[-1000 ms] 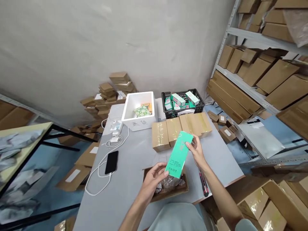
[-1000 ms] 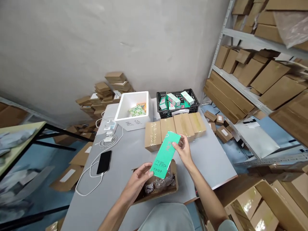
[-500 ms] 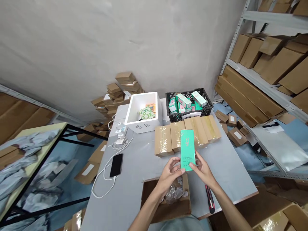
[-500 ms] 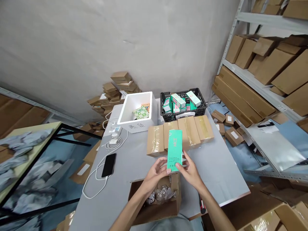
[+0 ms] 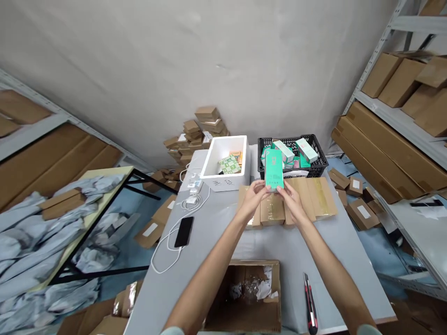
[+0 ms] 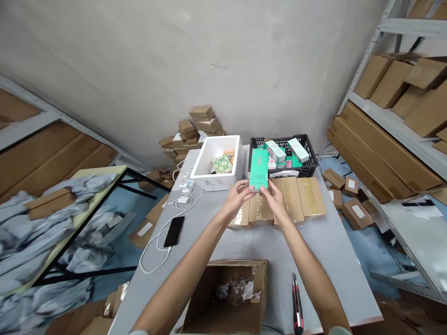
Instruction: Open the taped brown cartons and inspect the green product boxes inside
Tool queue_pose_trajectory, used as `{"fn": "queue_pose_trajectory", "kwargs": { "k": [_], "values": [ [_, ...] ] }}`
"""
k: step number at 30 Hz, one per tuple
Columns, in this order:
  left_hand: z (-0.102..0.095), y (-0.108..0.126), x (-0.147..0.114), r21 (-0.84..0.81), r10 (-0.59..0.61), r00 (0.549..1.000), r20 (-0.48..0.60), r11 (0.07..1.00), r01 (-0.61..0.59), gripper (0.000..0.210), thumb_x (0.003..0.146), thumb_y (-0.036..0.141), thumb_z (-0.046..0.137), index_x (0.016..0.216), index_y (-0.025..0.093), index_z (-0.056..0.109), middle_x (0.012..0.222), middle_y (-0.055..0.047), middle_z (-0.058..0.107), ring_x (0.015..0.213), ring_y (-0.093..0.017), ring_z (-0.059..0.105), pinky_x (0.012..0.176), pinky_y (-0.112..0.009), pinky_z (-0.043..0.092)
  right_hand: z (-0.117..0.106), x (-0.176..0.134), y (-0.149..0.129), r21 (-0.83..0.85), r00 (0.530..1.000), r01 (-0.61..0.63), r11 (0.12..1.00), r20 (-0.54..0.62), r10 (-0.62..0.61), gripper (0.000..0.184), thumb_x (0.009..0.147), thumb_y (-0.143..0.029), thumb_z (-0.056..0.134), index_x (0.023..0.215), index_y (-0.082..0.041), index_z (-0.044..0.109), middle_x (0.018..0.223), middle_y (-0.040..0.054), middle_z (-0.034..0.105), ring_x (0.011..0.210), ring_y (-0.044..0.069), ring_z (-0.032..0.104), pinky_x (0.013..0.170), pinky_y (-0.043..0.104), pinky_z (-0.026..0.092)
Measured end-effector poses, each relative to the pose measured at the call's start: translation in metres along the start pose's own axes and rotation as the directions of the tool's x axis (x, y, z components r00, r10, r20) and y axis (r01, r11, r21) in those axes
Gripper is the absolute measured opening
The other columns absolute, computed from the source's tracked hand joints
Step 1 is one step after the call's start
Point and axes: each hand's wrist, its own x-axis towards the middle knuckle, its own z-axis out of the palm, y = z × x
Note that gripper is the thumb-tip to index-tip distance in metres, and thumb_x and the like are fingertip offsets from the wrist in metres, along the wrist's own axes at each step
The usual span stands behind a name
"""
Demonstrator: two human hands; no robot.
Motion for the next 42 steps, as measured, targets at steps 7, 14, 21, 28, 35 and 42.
{"fn": "queue_pose_trajectory", "kwargs": {
  "k": [7, 14, 21, 28, 35, 42],
  "values": [
    [0.024, 0.069, 0.087, -0.022, -0.012, 0.96, -0.279, 1.0, 0.006, 0.015, 0.102, 0.013, 0.073, 0.114, 0.017, 0.065, 0.132, -0.016, 0.078, 0.134, -0.022, 0.075, 0.127, -0.039, 0.054, 0.026, 0.144, -0.02, 0.211, 0.953, -0.2, 0.957, -0.184, 0.24, 0.033, 0.095, -0.031, 0.082, 0.128, -0.025, 0.077, 0.131, 0.0074, 0.082, 0.128, 0.019, 0.077, 0.12, 0.038, 0.062],
    [-0.052, -0.013, -0.011, 0.277, 0.12, 0.979, -0.165, 0.958, -0.071, 0.038, 0.086, 0.041, 0.088, 0.116, 0.02, 0.079, 0.14, -0.016, 0.081, 0.144, -0.035, 0.071, 0.132, -0.057, 0.049, -0.007, 0.087, 0.025, 0.177, 0.953, -0.253, 0.951, -0.126, 0.277, 0.016, 0.091, -0.028, 0.085, 0.103, -0.023, 0.075, 0.116, 0.0117, 0.085, 0.125, 0.024, 0.081, 0.128, 0.044, 0.056],
    [-0.133, -0.069, -0.138, 0.503, 0.231, 0.931, -0.283, 0.862, -0.061, 0.052, 0.09, 0.066, 0.076, 0.118, 0.022, 0.081, 0.132, -0.016, 0.084, 0.131, -0.037, 0.077, 0.12, -0.057, 0.059, -0.047, -0.055, 0.06, 0.005, 0.956, -0.291, 0.957, 0.032, 0.291, 0.048, 0.083, -0.055, 0.095, 0.119, -0.024, 0.084, 0.129, 0.0133, 0.086, 0.123, 0.031, 0.083, 0.123, 0.054, 0.059],
    [-0.217, -0.094, -0.253, 0.511, 0.175, 0.82, -0.546, 0.845, 0.16, 0.064, 0.083, 0.074, 0.078, 0.118, 0.02, 0.077, 0.132, -0.019, 0.082, 0.131, -0.038, 0.076, 0.12, -0.058, 0.058, -0.102, -0.234, 0.095, -0.181, 0.923, -0.369, 0.912, -0.187, 0.336, 0.068, 0.081, -0.077, 0.09, 0.123, -0.023, 0.085, 0.136, 0.0183, 0.084, 0.127, 0.038, 0.079, 0.115, 0.059, 0.062],
    [-0.215, -0.147, -0.305, 0.168, -0.277, 0.754, -0.595, 0.875, 0.454, 0.069, 0.081, 0.078, 0.083, 0.121, 0.022, 0.076, 0.145, -0.022, 0.077, 0.145, -0.038, 0.067, 0.12, -0.052, 0.054, -0.124, -0.311, 0.139, -0.213, 0.788, -0.611, 0.763, -0.255, 0.56, 0.079, 0.08, -0.086, 0.083, 0.13, -0.024, 0.082, 0.151, 0.0179, 0.076, 0.145, 0.042, 0.07, 0.118, 0.057, 0.061],
    [-0.189, -0.152, -0.329, 0.039, -0.364, 0.792, -0.49, 0.899, 0.437, 0.063, 0.082, 0.077, 0.085, 0.112, 0.022, 0.081, 0.135, -0.018, 0.082, 0.145, -0.037, 0.068, 0.125, -0.048, 0.049, -0.105, -0.318, 0.152, -0.287, 0.769, -0.631, 0.721, -0.109, 0.63, 0.065, 0.09, -0.08, 0.076, 0.135, -0.033, 0.083, 0.158, 0.008, 0.074, 0.165, 0.037, 0.051, 0.13, 0.054, 0.051]
  ]
}}
